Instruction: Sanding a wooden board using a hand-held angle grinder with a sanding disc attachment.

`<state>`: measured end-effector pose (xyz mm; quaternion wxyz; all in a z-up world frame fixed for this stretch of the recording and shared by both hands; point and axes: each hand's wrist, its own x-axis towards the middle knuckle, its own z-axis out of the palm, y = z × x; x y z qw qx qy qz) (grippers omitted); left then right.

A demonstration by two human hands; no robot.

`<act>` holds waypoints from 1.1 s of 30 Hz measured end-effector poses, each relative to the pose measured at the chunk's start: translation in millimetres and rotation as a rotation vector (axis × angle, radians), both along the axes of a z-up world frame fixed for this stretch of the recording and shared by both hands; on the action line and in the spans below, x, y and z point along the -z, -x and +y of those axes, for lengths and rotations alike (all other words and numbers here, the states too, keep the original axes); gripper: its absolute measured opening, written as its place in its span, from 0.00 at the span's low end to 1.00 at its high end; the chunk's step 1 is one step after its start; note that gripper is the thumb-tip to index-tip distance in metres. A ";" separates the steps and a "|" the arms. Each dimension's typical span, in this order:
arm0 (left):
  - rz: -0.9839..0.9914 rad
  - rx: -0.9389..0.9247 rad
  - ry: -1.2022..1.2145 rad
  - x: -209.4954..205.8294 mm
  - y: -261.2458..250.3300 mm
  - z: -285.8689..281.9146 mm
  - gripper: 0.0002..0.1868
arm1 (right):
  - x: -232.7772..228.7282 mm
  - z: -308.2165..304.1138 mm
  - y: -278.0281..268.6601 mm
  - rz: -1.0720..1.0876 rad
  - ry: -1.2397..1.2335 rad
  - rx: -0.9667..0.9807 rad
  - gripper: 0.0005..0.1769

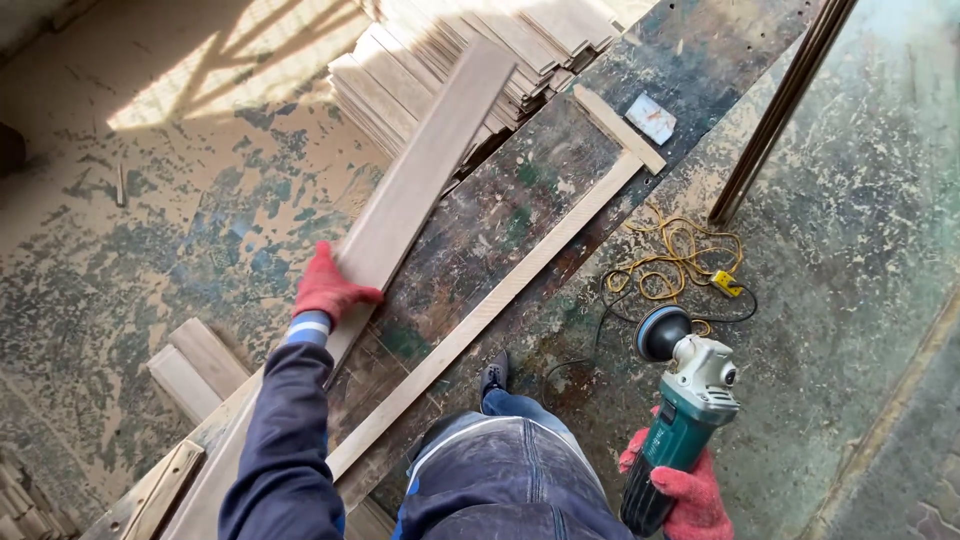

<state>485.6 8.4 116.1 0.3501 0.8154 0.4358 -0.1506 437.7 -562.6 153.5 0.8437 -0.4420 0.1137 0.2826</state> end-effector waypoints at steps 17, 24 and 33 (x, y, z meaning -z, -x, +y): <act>-0.585 -0.153 -0.109 -197.7 -64.2 43.8 0.13 | 32.9 -6.8 -94.2 -0.017 -0.108 -0.071 0.49; -0.987 -0.323 0.020 -252.6 -53.7 23.3 0.24 | 40.9 -8.3 -105.5 0.019 -0.176 -0.044 0.49; -0.855 -1.130 0.628 -125.8 -33.0 -105.9 0.12 | 34.7 -2.1 -115.4 -0.009 -0.084 -0.027 0.48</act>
